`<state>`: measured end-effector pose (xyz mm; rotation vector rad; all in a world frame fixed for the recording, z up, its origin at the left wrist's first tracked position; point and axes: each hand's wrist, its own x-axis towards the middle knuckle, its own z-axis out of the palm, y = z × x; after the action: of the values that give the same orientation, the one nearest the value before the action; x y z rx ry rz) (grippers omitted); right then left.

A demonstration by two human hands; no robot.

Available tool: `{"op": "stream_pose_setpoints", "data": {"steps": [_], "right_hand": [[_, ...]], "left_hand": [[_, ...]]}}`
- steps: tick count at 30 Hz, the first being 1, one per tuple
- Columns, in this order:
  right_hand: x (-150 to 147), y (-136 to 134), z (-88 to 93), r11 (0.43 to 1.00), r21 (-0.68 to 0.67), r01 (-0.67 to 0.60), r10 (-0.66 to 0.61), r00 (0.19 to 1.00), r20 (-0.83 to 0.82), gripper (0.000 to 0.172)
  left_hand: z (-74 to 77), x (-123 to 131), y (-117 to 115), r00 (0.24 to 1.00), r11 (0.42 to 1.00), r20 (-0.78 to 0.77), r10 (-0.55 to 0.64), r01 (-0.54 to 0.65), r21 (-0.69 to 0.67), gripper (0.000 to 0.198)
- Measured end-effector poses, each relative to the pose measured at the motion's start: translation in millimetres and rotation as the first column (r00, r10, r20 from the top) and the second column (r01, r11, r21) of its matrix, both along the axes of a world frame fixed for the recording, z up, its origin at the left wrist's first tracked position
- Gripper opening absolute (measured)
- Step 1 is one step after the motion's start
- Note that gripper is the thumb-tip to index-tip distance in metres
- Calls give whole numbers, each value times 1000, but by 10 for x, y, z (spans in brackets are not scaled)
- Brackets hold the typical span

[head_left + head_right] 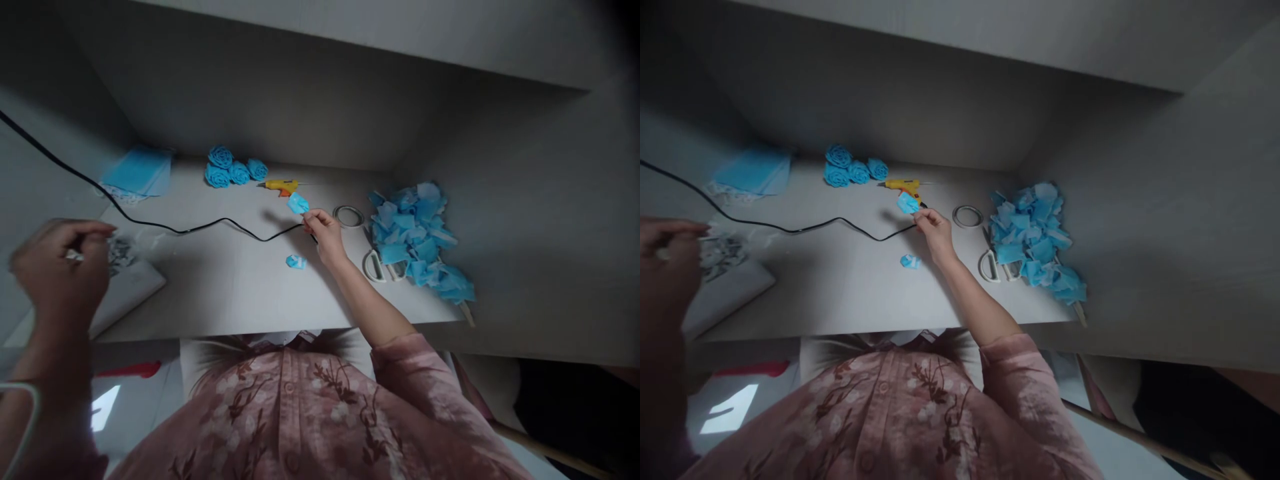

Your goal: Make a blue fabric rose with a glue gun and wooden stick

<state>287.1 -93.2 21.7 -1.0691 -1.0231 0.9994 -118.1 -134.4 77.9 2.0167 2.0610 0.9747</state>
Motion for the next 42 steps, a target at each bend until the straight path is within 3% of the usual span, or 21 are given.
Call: {"op": "stream_pose_setpoints", "data": {"steps": [1, 3, 7, 10, 13, 16, 26, 36, 42], "right_hand": [[-8, -11, 7, 1000, 6, -27, 27, 1000, 6, 35], [-25, -36, 23, 997, 11, -82, 82, 996, 27, 36], [-60, -91, 40, 984, 9, -180, 179, 980, 91, 42], [-76, -114, 29, 968, 14, -249, 243, 955, 170, 45], [-76, -111, 5, 956, 7, -292, 283, 933, 222, 47], [-63, -95, -17, 954, -1, -298, 290, 926, 243, 46], [-63, -77, -45, 951, -10, -310, 302, 918, 259, 43], [35, -36, -30, 975, 32, -220, 205, 946, 249, 50], [143, 34, -6, 988, 62, -140, 115, 949, 295, 53]], "left_hand": [[48, 178, -17, 999, 994, 44, 27, -32, 100, 29], [103, 548, -18, 984, 992, 154, -84, 67, 110, 27], [62, 1205, 151, 861, 947, 424, -282, 319, -18, 40], [-5, 1536, 371, 769, 897, 526, -363, 441, -25, 48], [-27, 1712, 544, 700, 835, 578, -419, 547, -58, 48], [-18, 1776, 629, 655, 792, 611, -445, 606, -73, 43], [-106, 1815, 815, 638, 766, 617, -460, 637, -86, 25], [-142, 1788, 830, 655, 831, 695, -295, 535, -152, 9], [-165, 1727, 847, 604, 851, 765, -223, 504, -150, 8]]}}
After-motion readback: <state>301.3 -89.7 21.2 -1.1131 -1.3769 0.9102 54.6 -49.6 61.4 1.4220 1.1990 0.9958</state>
